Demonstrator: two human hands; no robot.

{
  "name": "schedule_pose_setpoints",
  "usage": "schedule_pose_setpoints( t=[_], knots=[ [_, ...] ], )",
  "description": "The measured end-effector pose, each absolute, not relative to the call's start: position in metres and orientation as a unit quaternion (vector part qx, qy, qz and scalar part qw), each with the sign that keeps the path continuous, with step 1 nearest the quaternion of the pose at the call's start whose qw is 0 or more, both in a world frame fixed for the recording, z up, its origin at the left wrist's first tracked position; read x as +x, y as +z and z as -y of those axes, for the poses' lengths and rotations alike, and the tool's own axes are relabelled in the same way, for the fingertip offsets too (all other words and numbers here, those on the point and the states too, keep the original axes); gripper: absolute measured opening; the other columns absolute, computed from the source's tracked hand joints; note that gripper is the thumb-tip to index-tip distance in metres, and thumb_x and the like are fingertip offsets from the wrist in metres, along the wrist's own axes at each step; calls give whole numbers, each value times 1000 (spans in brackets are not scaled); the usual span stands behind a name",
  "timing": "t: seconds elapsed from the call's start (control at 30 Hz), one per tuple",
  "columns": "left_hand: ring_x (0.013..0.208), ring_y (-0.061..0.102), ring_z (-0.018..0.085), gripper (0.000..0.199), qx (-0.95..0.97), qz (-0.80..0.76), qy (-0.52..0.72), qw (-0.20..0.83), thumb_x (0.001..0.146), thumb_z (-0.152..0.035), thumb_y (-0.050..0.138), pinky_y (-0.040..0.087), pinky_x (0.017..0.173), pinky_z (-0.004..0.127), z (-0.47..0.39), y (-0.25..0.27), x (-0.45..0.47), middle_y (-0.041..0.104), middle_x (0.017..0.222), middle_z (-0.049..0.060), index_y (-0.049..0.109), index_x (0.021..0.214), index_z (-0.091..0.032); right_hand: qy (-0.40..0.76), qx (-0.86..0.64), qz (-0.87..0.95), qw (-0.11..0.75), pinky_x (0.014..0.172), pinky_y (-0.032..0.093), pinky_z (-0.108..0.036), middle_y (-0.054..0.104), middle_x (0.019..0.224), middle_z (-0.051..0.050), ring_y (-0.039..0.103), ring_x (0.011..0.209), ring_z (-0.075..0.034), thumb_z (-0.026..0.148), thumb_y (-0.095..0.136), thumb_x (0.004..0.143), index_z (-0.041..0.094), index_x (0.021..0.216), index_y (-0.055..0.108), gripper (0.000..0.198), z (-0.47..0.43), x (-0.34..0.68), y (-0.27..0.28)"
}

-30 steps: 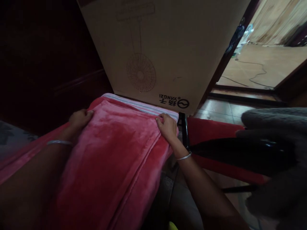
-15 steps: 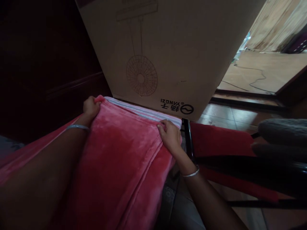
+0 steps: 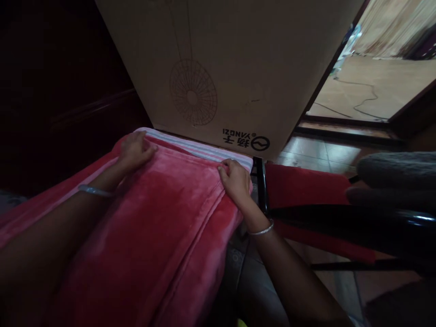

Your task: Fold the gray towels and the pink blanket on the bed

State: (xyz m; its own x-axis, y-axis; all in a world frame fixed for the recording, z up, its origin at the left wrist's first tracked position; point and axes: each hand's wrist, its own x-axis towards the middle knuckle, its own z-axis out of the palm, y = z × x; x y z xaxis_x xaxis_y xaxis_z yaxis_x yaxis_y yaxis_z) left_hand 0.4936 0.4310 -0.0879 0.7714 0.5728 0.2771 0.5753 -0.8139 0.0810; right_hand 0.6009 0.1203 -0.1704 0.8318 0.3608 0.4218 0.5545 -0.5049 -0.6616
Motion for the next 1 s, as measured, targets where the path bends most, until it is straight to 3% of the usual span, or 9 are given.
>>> schedule_pose_setpoints(
  t=[0.17,0.3,0.4,0.6,0.8,0.87,1.0],
  knots=[
    [156,15,42,76,-969,246,-6,-7,97,-62,37,18,121,65,-382,-120,477,17,171,16,27,162,-23,-108,-863,274,411,82,48,-38,75,103,-10,66,94,-29,40,53,89,21,102,72,29,-119,602,-172],
    [157,12,41,78,-969,248,2,-8,99,-65,32,16,121,65,-376,-122,477,12,172,16,23,163,-22,-104,-866,276,404,84,48,-39,74,103,-12,65,96,-29,39,53,90,20,105,72,31,-119,601,-169],
    [156,17,40,73,-968,250,9,-20,100,-58,35,18,122,62,-368,-107,473,20,170,18,28,162,-19,-87,-874,270,395,85,48,-39,74,104,-13,65,97,-29,37,53,90,19,106,72,32,-118,598,-163],
    [144,43,29,48,-989,116,-36,-82,100,-35,40,32,122,46,-301,-86,397,53,150,13,57,141,-16,-61,-888,264,372,85,47,-38,73,107,-16,64,98,-30,37,50,90,16,112,73,38,-113,594,-156],
    [134,53,30,47,-987,142,-23,-77,101,-42,43,42,116,51,-192,-96,249,59,143,14,60,140,-20,-66,-885,272,371,86,46,-39,73,108,-19,65,99,-32,38,50,89,12,114,73,43,-109,595,-164],
    [140,49,31,52,-980,190,-23,-46,101,-46,43,40,118,52,-162,-107,202,54,151,13,55,146,-22,-64,-886,269,372,85,46,-39,73,107,-19,65,97,-32,38,50,88,12,113,74,44,-109,593,-163],
    [137,53,30,49,-953,294,-72,23,103,-38,40,42,114,48,-117,-126,128,58,148,14,56,145,-20,-41,-899,265,345,80,44,-39,73,106,-21,64,95,-32,37,50,88,11,118,74,47,-105,584,-152]
  ],
)
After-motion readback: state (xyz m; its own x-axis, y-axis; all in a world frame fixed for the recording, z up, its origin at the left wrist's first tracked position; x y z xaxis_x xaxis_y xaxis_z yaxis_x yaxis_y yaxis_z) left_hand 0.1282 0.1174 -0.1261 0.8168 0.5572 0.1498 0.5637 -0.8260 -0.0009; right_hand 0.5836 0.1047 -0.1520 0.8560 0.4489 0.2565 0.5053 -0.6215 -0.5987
